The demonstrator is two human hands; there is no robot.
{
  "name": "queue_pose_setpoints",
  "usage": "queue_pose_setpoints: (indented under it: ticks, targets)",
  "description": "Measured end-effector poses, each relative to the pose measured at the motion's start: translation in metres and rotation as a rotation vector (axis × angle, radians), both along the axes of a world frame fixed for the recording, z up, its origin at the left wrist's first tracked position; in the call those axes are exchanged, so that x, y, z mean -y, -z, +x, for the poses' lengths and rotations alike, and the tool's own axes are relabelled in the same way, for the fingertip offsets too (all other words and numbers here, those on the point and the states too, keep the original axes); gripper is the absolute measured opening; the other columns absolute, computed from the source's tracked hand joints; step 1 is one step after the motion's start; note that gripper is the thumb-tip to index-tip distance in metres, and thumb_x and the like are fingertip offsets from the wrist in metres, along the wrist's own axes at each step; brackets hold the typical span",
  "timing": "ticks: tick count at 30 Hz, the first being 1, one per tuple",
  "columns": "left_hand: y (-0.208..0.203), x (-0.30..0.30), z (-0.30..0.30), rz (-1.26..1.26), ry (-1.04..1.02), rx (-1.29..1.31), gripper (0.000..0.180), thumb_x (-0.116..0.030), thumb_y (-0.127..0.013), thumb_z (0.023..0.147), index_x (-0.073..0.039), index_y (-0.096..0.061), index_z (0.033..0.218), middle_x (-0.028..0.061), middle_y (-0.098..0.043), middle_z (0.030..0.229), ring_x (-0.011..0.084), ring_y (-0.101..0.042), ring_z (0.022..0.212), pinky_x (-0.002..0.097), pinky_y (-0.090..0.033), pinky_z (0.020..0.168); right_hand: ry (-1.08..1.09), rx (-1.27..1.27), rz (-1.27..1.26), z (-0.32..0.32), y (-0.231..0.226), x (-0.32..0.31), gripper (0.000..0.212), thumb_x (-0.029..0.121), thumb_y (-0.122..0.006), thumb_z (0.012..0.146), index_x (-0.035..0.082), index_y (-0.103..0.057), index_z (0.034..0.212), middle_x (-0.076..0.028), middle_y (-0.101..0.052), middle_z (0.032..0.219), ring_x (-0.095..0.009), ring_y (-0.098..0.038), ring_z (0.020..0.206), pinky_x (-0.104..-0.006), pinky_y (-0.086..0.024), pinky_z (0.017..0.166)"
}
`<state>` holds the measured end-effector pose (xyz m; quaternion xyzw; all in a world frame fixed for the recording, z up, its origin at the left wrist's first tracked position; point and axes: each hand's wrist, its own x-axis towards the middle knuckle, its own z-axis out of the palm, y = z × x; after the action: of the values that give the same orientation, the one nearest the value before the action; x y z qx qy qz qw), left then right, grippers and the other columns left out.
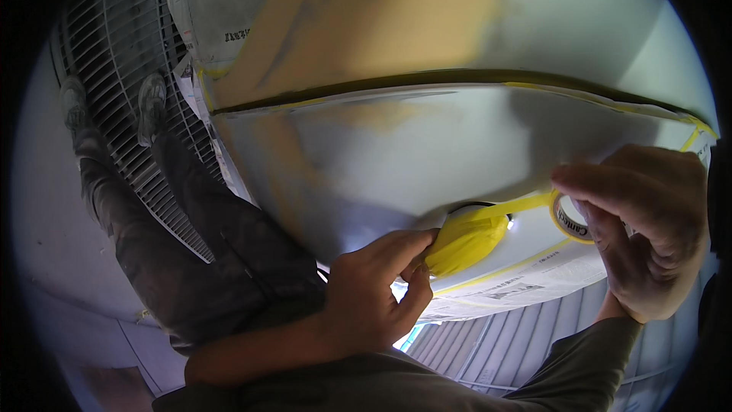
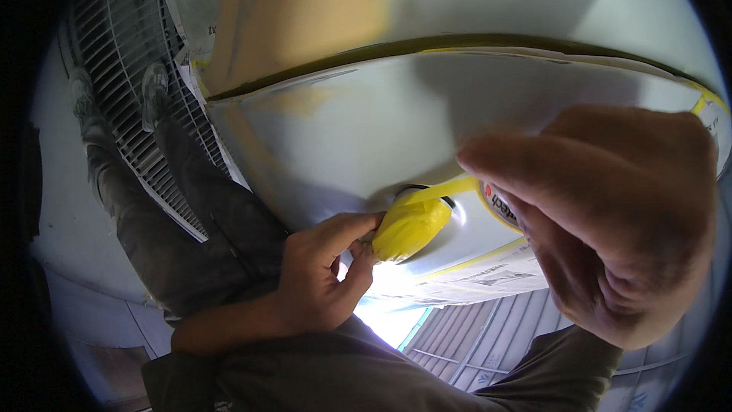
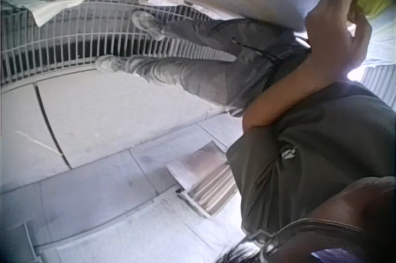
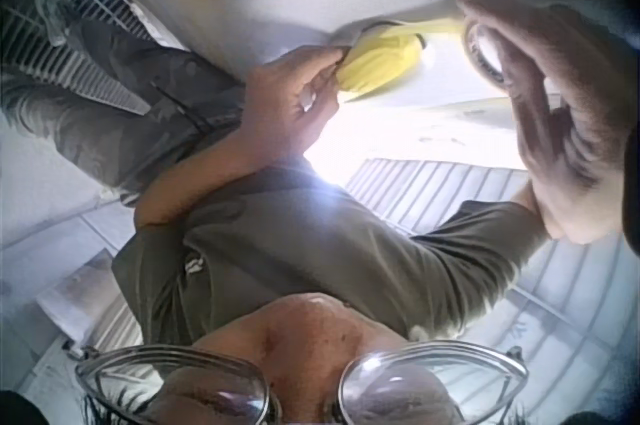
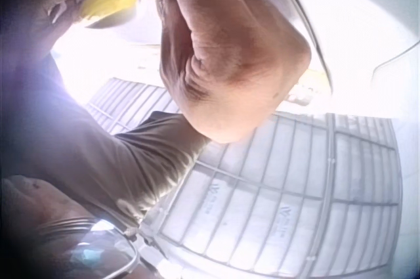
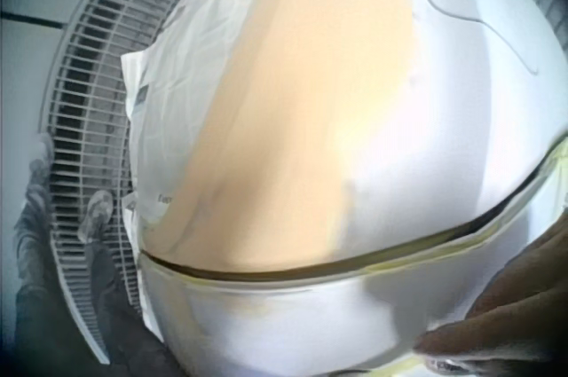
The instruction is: The person applies yellow masking tape around a car door handle, using newspaper as a backing to protect the surface. They carefully wrap the tape around the handle and smooth it down, then move to the adjacent door to repeat the process.
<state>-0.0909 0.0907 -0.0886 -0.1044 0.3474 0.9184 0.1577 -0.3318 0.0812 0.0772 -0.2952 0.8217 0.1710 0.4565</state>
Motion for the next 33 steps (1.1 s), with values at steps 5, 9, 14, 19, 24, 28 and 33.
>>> queue_pose_setpoints:
  ticks: [5,9,14,19,24,28,33]
  targets:
    - [-0.002,0.007,-0.013,-0.232,-0.163,-0.087,0.051,0.0,-0.067,0.083,0.004,-0.066,0.134,0.023,-0.067,0.119,0.0294,-0.068,0.086,0.0355,-0.056,0.073,0.018,-0.073,0.054,0.009,-0.03,-0.006,0.021,0.002,-0.081,0.08,0.005,-0.083,0.1,-0.011,-0.077,0.08,-0.019,-0.069,0.062,-0.0307,-0.052,0.062]
    - [-0.01,0.008,-0.032,-0.274,-0.264,-0.231,0.057,-0.002,-0.071,0.08,-0.001,-0.065,0.136,0.0169,-0.064,0.117,0.0326,-0.063,0.096,0.0409,-0.056,0.081,0.134,-0.121,0.049,0.024,-0.048,-0.015,0.023,0.003,-0.083,0.077,0.005,-0.084,0.101,-0.012,-0.074,0.073,-0.02,-0.068,0.06,-0.0308,-0.049,0.06]
    - [-0.009,0.004,-0.046,-0.437,-0.369,-0.339,0.055,0.0,-0.07,0.076,0.001,-0.067,0.13,0.0145,-0.064,0.114,0.0316,-0.061,0.092,0.041,-0.052,0.078,0.086,-0.105,0.071,0.037,-0.064,-0.021,0.025,-0.003,-0.081,0.079,0.002,-0.082,0.104,-0.013,-0.073,0.071,-0.021,-0.069,0.056,-0.0319,-0.049,0.051]
    - [-0.011,0.002,-0.044,-0.484,-0.378,-0.332,0.051,0.001,-0.07,0.075,0.001,-0.068,0.126,0.0135,-0.065,0.115,0.0324,-0.061,0.093,0.0406,-0.052,0.079,0.147,0.141,0.059,0.043,-0.101,-0.019,0.02,0.0,-0.081,0.078,0.003,-0.082,0.098,-0.012,-0.074,0.067,-0.023,-0.072,0.054,-0.0329,-0.052,0.05]
    - [-0.01,0.003,-0.031,-0.252,-0.308,-0.173,0.046,-0.001,-0.07,0.085,-0.003,-0.068,0.131,0.0153,-0.066,0.12,0.0306,-0.065,0.101,0.0398,-0.054,0.085,0.315,-0.133,0.002,0.074,-0.111,-0.025,0.016,0.021,-0.086,0.081,0.01,-0.086,0.093,-0.007,-0.075,0.07,-0.015,-0.068,0.056,-0.0269,-0.051,0.062]
    - [-0.011,0.02,0.009,0.363,0.055,0.072,0.049,-0.006,-0.067,0.099,-0.005,-0.059,0.146,0.0167,-0.066,0.136,0.0211,-0.065,0.114,0.0383,-0.053,0.098,0.15,0.116,-0.101,0.07,-0.075,-0.028,0.021,0.014,-0.084,0.082,0.015,-0.084,0.103,-0.002,-0.076,0.077,-0.016,-0.071,0.063,-0.0298,-0.053,0.057]
    - [0.001,0.027,0.025,1.01,0.11,0.175,0.069,-0.02,-0.066,0.1,0.002,-0.038,0.16,0.0192,-0.064,0.137,0.0271,-0.062,0.13,0.0434,-0.047,0.11,0.13,0.352,-0.122,0.072,-0.032,-0.02,0.022,0.013,-0.083,0.082,0.019,-0.082,0.103,0.003,-0.078,0.09,-0.015,-0.073,0.075,-0.0312,-0.054,0.066]
